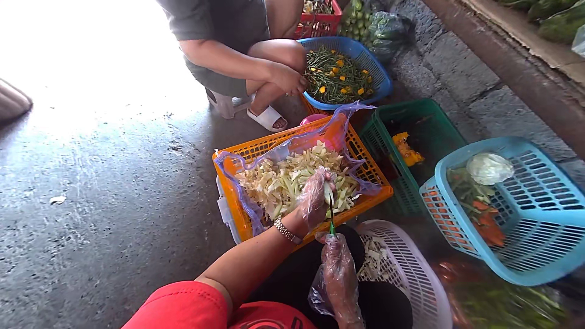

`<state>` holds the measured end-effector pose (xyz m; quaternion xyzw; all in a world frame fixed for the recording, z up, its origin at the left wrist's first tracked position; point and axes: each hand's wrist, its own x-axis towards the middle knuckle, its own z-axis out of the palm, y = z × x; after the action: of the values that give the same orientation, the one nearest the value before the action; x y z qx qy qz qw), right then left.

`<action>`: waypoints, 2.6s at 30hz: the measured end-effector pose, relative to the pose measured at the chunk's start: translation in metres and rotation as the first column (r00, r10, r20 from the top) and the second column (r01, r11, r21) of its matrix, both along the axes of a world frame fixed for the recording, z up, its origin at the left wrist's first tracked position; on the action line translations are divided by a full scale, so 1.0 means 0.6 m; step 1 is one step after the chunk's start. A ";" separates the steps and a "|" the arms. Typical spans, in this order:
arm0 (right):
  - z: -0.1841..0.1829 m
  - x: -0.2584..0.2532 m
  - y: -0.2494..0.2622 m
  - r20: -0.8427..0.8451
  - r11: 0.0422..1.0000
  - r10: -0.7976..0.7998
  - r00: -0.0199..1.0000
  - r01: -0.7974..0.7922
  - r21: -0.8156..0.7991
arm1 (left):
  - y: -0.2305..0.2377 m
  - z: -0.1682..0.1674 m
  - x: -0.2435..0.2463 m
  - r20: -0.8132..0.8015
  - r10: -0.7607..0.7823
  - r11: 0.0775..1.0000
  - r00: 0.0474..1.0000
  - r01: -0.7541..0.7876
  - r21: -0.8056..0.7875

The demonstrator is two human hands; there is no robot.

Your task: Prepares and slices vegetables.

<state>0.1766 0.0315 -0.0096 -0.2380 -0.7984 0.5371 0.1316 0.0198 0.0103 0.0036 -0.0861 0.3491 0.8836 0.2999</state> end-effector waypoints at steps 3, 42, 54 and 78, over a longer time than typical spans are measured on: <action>0.001 -0.003 -0.001 0.023 1.000 -0.016 1.000 0.016 0.018 | -0.001 0.004 0.001 0.026 -0.016 1.000 1.000 0.016 0.007; 0.021 -0.037 0.010 0.234 0.996 0.003 0.972 -0.023 0.082 | -0.011 -0.007 0.016 0.218 -0.240 0.966 0.946 0.209 0.155; 0.028 -0.068 0.013 0.311 0.986 0.144 0.940 -0.163 0.037 | -0.094 -0.017 0.018 -0.352 -0.369 0.898 0.860 0.233 -0.373; 0.028 -0.070 0.025 0.336 0.991 0.136 0.932 -0.132 -0.035 | -0.060 -0.022 0.027 -0.351 -0.330 0.885 0.876 0.158 -0.439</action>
<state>0.1344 0.0462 0.0071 -0.2723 -0.8203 0.5008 -0.0451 0.0359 -0.0259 -0.0094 0.0907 0.5847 0.7458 0.3060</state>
